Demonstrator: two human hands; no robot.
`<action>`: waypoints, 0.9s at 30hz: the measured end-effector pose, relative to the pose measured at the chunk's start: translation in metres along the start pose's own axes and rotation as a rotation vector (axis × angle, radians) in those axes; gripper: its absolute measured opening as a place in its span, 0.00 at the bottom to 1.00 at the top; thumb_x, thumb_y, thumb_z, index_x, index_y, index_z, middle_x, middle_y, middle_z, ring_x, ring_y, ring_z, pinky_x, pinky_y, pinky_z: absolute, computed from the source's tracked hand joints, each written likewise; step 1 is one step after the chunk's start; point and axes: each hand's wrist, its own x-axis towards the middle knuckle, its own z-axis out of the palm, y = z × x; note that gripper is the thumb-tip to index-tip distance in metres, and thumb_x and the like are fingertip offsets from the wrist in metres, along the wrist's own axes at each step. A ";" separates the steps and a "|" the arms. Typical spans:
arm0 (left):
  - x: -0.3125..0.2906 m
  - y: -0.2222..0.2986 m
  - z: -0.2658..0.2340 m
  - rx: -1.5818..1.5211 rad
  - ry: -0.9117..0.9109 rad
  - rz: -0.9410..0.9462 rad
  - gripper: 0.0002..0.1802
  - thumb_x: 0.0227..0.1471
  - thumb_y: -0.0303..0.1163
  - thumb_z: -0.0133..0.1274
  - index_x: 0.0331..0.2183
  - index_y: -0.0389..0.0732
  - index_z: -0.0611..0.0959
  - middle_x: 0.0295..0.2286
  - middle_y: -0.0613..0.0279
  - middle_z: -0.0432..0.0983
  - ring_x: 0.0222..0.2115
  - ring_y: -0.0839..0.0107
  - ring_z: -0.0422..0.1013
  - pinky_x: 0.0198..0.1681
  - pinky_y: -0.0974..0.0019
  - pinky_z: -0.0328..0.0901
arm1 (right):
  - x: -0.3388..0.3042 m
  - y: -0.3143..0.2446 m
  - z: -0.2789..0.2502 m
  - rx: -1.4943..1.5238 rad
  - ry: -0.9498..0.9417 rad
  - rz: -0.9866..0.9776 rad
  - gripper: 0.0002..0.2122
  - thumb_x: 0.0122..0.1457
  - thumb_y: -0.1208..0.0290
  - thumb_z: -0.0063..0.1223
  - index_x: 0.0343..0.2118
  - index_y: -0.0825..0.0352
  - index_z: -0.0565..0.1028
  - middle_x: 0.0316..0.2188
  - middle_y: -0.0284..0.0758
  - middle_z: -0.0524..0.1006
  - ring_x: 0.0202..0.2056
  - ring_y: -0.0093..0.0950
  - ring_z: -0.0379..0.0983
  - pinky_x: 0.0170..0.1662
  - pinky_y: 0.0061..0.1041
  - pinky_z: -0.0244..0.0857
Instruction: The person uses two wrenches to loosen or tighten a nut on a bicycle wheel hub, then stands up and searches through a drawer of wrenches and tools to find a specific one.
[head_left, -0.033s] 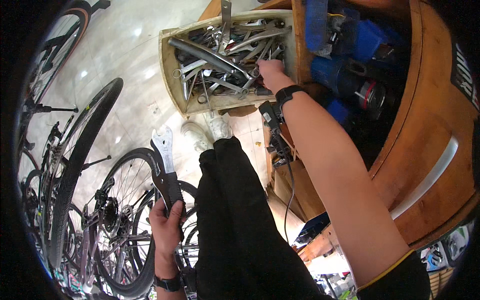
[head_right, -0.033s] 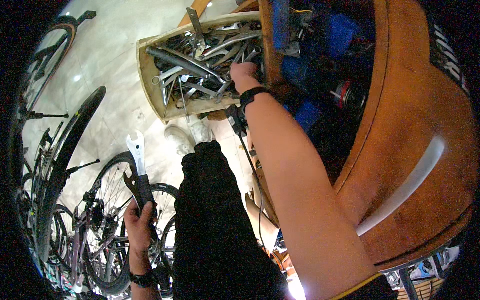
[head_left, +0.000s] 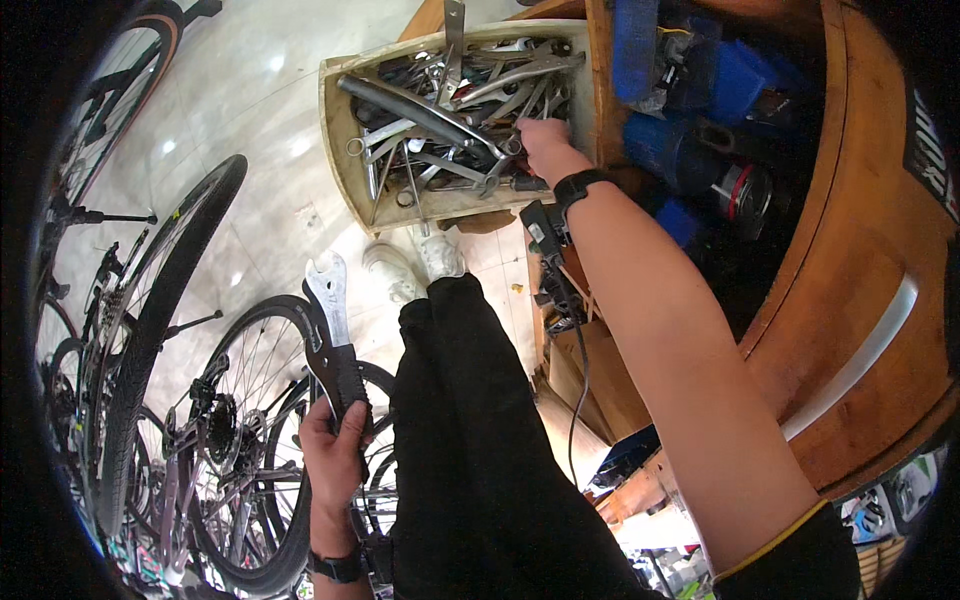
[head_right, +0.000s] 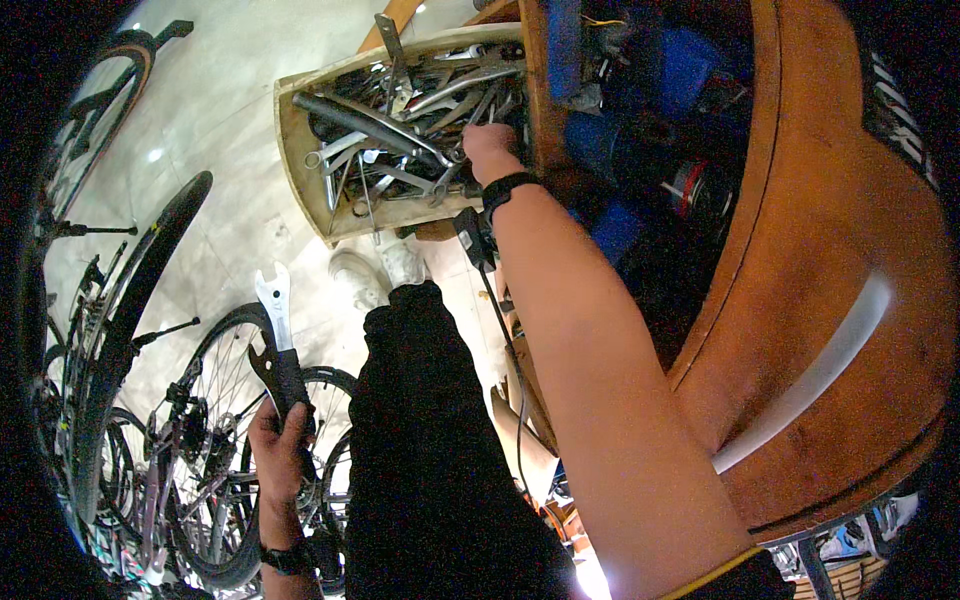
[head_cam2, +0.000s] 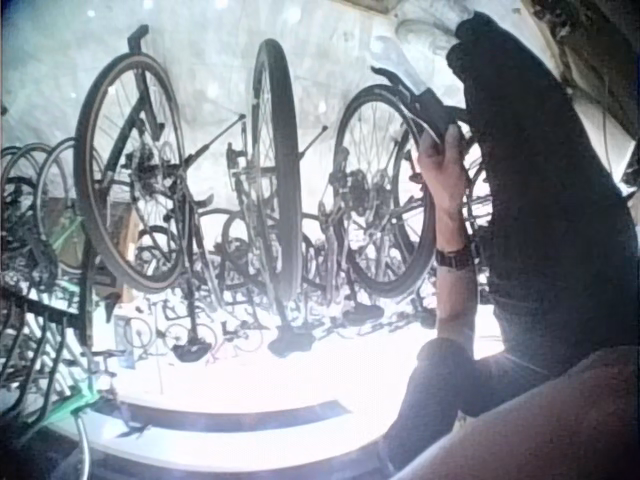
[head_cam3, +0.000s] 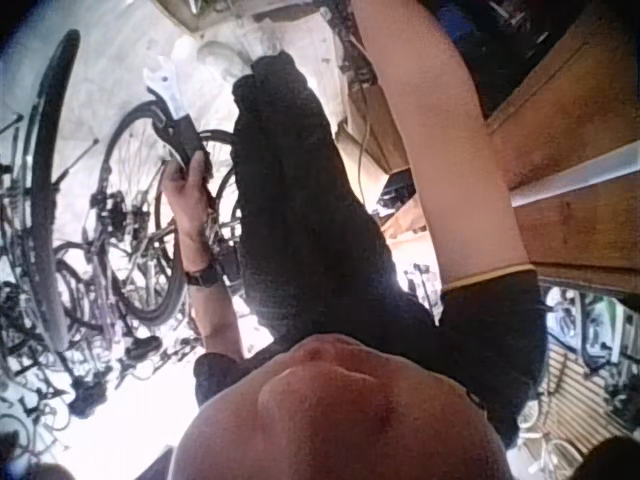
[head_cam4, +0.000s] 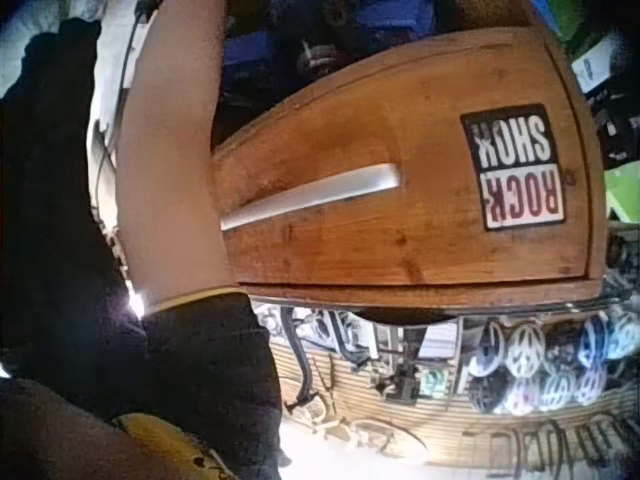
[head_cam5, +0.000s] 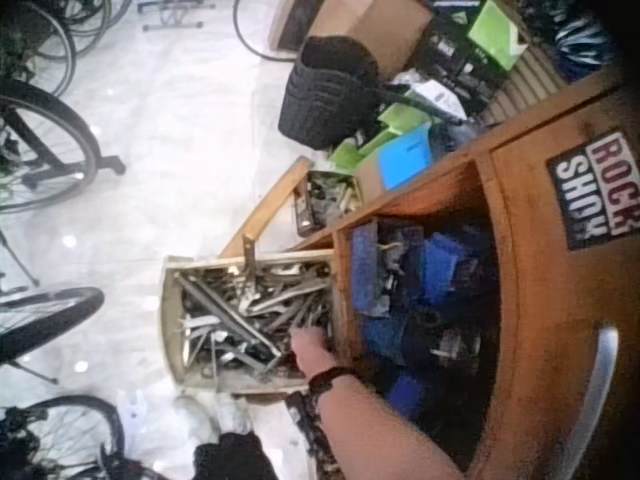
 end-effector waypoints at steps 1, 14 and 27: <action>0.000 -0.003 -0.002 -0.053 -0.006 -0.002 0.04 0.55 0.25 0.51 0.32 0.34 0.78 0.20 0.70 0.71 0.18 0.84 0.63 0.20 0.79 0.57 | -0.002 -0.002 0.002 0.049 -0.054 0.027 0.11 0.53 0.66 0.55 0.29 0.70 0.73 0.23 0.44 0.74 0.23 0.41 0.70 0.26 0.36 0.62; -0.001 0.011 0.005 -0.012 -0.029 -0.012 0.04 0.55 0.25 0.52 0.32 0.34 0.78 0.21 0.70 0.72 0.18 0.85 0.63 0.20 0.79 0.57 | -0.025 0.036 0.000 0.498 -0.264 0.250 0.04 0.57 0.72 0.49 0.30 0.67 0.72 0.17 0.35 0.67 0.16 0.28 0.62 0.14 0.26 0.52; -0.002 -0.008 -0.010 0.070 0.002 -0.012 0.04 0.54 0.27 0.53 0.32 0.36 0.77 0.20 0.70 0.71 0.18 0.82 0.64 0.21 0.77 0.59 | -0.143 -0.023 0.013 -0.101 -0.294 -0.292 0.12 0.55 0.69 0.54 0.38 0.73 0.72 0.38 0.55 0.74 0.39 0.48 0.73 0.38 0.40 0.67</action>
